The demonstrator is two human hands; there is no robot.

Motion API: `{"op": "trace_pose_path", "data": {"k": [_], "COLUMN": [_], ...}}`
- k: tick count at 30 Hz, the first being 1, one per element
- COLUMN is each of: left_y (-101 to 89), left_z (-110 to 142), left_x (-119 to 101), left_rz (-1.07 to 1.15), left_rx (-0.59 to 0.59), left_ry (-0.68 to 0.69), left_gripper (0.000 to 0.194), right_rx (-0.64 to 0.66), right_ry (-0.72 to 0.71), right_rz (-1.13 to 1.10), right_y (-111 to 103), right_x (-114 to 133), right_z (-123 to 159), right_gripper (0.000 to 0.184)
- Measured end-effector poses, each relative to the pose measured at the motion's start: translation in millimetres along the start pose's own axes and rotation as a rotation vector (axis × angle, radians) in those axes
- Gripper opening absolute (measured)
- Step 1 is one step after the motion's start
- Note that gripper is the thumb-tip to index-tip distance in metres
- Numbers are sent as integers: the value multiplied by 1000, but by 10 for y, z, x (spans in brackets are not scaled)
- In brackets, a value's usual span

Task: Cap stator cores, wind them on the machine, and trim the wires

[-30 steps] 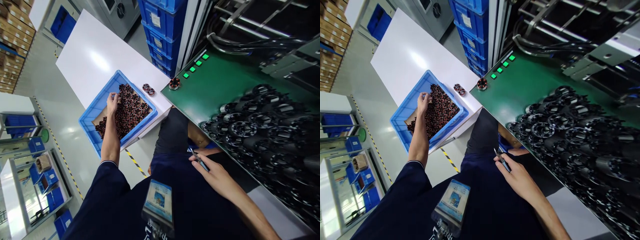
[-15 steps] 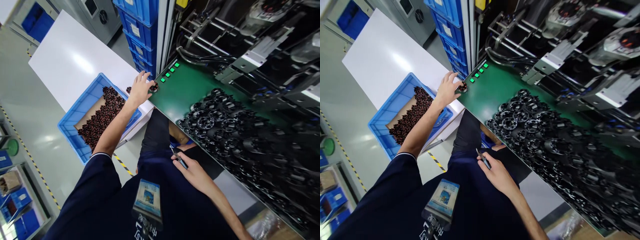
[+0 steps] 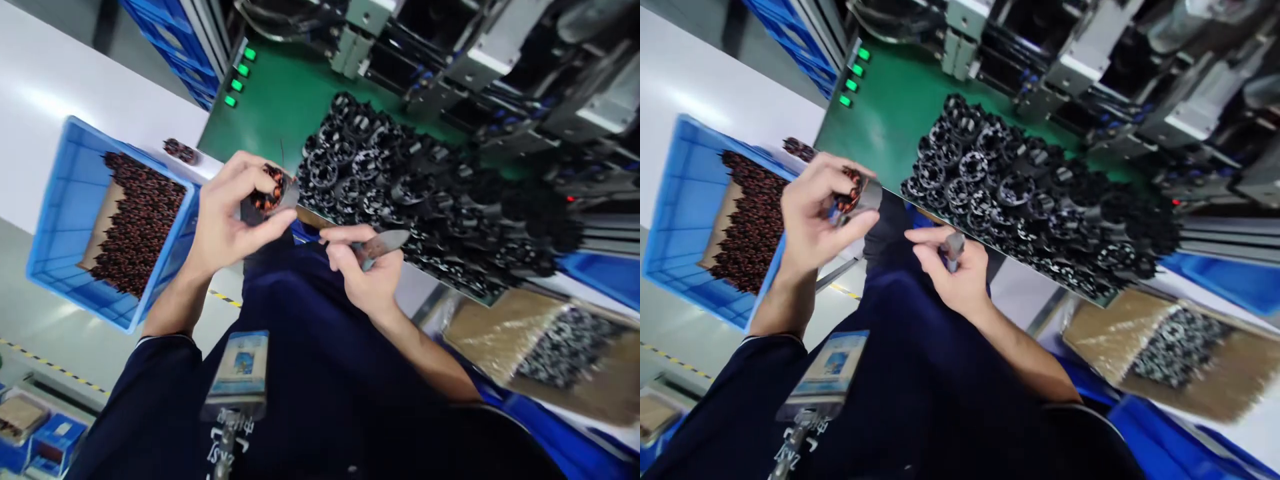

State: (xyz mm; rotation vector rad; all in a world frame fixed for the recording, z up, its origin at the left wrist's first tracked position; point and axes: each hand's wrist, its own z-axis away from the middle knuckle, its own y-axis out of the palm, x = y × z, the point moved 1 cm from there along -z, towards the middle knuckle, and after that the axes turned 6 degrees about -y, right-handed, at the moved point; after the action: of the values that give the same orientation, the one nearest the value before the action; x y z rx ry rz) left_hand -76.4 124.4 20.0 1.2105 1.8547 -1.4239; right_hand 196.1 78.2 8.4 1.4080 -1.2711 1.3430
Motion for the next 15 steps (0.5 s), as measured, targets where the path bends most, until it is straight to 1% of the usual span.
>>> {"op": "trace_pose_path", "data": {"k": [2,3,5,8,12,15], "left_y": [128,181,267,360,440,492], "left_z": [58,75,95,89,41,30], "left_x": [-408,-549,-716,-782,-810,-814], "left_rz": [67,87,104,97,75,17], "left_rx": [-1,-1,1,20,81,132], "left_ry": [34,41,52,74,168,170], "left_gripper": [34,33,36,41,44,42], "right_rx": [-91,-104,-93,-92,-129,-113], "right_ry": [-94,-116,-134,-151,-111,-120], "right_rz": [-38,-53,-91,-160,-219,-257], "right_y": [1,-4,-27,-79,-142,-203], "right_x": [116,169,256,315,267,238], "right_z": [-76,-105,-134,-116,-63,-50], "right_gripper": [31,34,32,25,30,22]}}
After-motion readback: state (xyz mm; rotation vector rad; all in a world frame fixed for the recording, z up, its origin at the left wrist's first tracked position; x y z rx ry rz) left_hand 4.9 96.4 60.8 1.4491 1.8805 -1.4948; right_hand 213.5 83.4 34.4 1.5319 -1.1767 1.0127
